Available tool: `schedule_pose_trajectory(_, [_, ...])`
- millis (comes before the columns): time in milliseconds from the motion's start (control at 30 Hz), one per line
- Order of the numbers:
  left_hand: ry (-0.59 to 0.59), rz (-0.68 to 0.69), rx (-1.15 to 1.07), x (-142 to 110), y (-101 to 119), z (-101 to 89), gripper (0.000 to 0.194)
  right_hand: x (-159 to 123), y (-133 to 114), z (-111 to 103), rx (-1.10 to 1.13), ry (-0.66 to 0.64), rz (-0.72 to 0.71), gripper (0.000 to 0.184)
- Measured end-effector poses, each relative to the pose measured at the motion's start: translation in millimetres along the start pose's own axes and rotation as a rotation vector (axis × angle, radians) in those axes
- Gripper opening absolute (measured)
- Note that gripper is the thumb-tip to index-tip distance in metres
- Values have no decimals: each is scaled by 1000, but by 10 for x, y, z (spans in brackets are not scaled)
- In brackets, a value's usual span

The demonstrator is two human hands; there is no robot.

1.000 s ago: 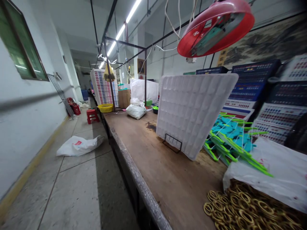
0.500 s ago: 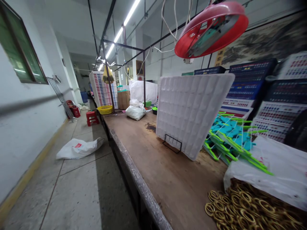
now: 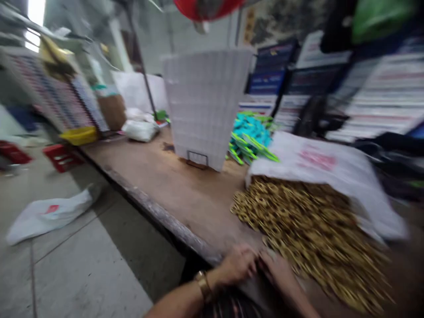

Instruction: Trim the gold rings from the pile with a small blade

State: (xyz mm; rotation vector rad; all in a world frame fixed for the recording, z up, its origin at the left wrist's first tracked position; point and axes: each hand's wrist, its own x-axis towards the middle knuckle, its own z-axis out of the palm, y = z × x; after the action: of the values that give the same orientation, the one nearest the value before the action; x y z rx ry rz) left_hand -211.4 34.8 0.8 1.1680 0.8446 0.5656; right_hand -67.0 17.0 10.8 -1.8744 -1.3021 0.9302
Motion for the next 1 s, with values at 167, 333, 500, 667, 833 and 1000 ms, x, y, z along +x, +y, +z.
schedule_pose_trajectory(167, [15,-65,21,53,35,5,26,-13,194,89,250,-114,53,30])
schedule_pose_trajectory(333, [-13,-81,-22,18,99,-10,31,-30,161,97,278,-71,20,30])
schedule_pose_trajectory(500, [-11,-77,-92,4,104,-18,30,-45,161,88,291,-88,-8,30])
schedule_pose_trajectory(667, [-19,-71,-106,3,116,-28,33,-53,155,94,283,-79,-3,28])
schedule_pose_trajectory(833, [-14,-107,-20,-5,151,-19,37,-68,155,107,268,-72,-43,27])
schedule_pose_trajectory(1000, [-21,-83,-150,-12,98,-53,33,-77,131,93,226,-54,-49,26])
